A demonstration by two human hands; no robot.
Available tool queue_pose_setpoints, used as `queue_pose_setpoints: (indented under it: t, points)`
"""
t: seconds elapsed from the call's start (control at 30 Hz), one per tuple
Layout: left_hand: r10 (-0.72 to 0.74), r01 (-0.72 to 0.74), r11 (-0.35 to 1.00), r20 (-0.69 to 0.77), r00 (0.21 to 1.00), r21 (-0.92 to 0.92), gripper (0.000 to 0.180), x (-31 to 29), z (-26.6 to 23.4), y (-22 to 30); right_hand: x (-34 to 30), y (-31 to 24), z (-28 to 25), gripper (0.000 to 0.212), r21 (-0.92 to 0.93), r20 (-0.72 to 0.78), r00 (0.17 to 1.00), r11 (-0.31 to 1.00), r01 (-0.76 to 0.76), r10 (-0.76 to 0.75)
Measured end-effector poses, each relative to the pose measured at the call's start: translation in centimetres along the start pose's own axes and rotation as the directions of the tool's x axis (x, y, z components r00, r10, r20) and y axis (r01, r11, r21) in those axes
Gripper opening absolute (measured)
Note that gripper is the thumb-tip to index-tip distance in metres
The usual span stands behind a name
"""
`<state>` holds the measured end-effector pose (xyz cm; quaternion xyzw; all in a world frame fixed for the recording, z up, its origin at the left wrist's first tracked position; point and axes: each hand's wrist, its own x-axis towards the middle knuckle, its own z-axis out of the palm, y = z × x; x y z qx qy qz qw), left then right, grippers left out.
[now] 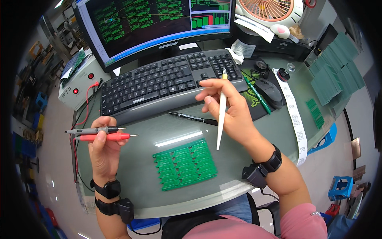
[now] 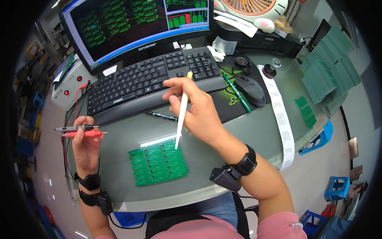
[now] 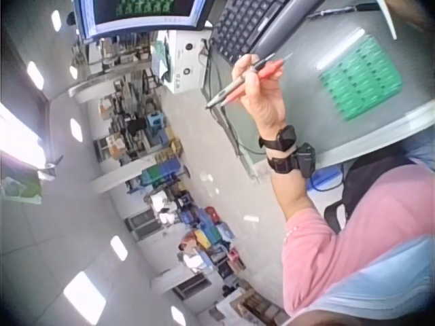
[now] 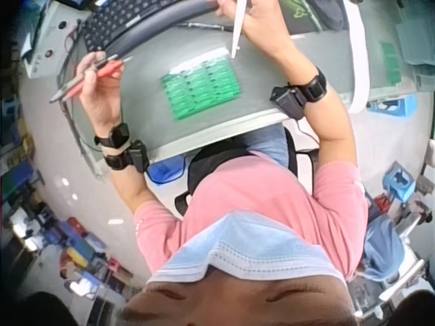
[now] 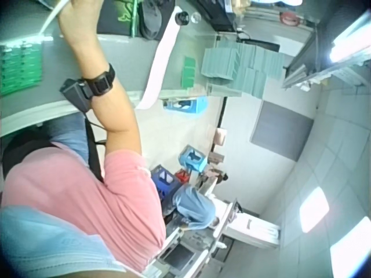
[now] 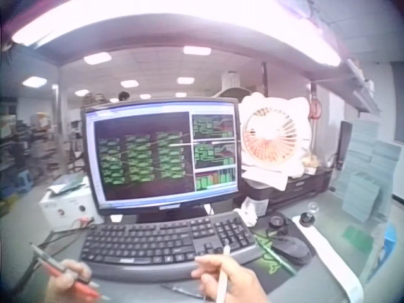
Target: Testing circuit board components with a multimeter and marking progress.
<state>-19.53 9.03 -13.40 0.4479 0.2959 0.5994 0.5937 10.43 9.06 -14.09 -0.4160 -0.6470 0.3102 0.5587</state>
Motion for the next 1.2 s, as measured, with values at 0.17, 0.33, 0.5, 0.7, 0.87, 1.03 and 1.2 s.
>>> queue_pose_setpoints:
  t: [0.17,0.33,0.5,0.7,0.87,1.03,1.2]
  points:
    - [0.005,-0.008,0.999,0.075,0.997,0.039,0.024,0.2,0.6,0.4,-0.1,-0.3,-0.2,0.025,-0.003,-0.003,1.0,1.0,-0.028,0.028]
    - [0.0,-0.005,0.999,0.098,0.995,0.047,0.019,0.3,0.2,0.4,0.2,-1.1,-1.0,0.026,-0.185,0.347,0.936,0.975,0.124,-0.054]
    - [0.017,-0.021,0.999,0.091,0.996,0.048,0.018,0.1,0.3,0.8,-2.4,-4.9,0.1,0.061,-0.475,0.704,0.709,0.77,0.427,0.04]
    - [0.026,-0.032,0.997,0.087,0.996,0.064,0.017,0.2,0.5,0.9,-3.6,-5.9,1.1,0.068,-0.54,0.753,0.652,0.654,0.53,0.094]
    - [0.045,-0.047,0.998,0.065,0.997,0.033,0.018,0.4,0.2,0.7,-2.6,-5.8,-0.1,0.061,-0.458,0.704,0.709,0.782,0.423,0.029]
    - [0.058,-0.057,0.998,0.047,0.997,-0.022,0.018,0.5,-0.4,1.0,0.0,-4.9,-3.1,0.069,-0.448,0.377,0.91,0.825,0.344,-0.175]
    - [0.039,-0.038,0.999,0.048,0.998,-0.038,0.018,0.5,-0.8,0.7,0.9,-4.1,-4.7,0.069,-0.387,0.149,0.982,0.907,0.169,-0.119]
